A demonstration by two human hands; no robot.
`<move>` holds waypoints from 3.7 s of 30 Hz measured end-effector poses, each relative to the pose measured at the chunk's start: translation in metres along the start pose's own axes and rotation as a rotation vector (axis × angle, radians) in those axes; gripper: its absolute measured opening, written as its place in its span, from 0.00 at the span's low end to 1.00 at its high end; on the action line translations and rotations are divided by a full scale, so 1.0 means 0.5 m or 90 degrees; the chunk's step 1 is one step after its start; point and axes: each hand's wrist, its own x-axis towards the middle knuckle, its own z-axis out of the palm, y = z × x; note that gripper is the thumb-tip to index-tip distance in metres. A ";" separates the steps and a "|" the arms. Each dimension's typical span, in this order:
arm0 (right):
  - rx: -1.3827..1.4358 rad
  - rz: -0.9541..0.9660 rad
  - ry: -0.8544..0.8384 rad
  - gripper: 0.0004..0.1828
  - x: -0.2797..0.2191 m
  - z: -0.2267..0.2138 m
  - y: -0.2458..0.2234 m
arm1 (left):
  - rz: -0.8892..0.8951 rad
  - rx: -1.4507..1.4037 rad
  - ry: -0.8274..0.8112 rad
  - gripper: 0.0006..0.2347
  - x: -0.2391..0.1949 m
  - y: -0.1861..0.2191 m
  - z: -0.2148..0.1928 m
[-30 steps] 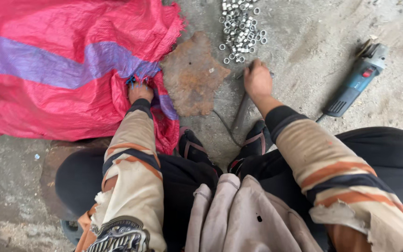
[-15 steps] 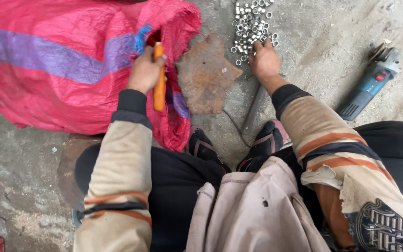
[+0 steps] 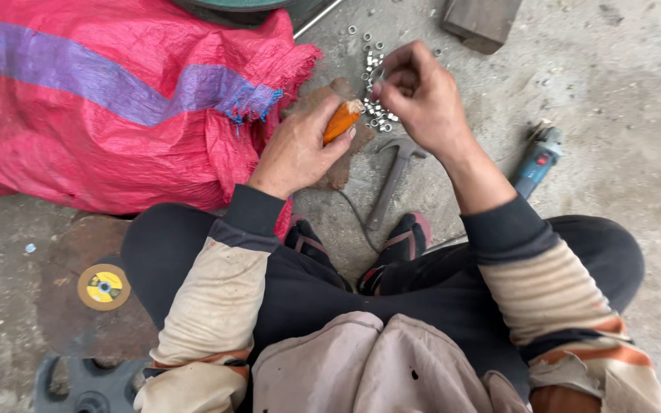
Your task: The person sits on the ground and repeatedly places small metal rings onto the tip of a wooden-handled tool. They then strike the tool with a hammer to drive the rings onto the handle. The person continues this repetitive process, picking up rings and hammering them one by one.
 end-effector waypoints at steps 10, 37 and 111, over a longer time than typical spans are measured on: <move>-0.297 -0.177 -0.033 0.13 -0.167 -0.007 -0.199 | 0.019 0.041 -0.122 0.18 -0.021 0.062 0.001; 0.013 0.255 0.161 0.10 -0.093 -0.012 0.178 | -0.102 -0.271 0.055 0.12 -0.005 -0.064 0.076; -0.186 0.282 0.078 0.22 -0.121 0.062 -0.134 | -0.329 -0.466 0.075 0.22 0.031 -0.216 0.188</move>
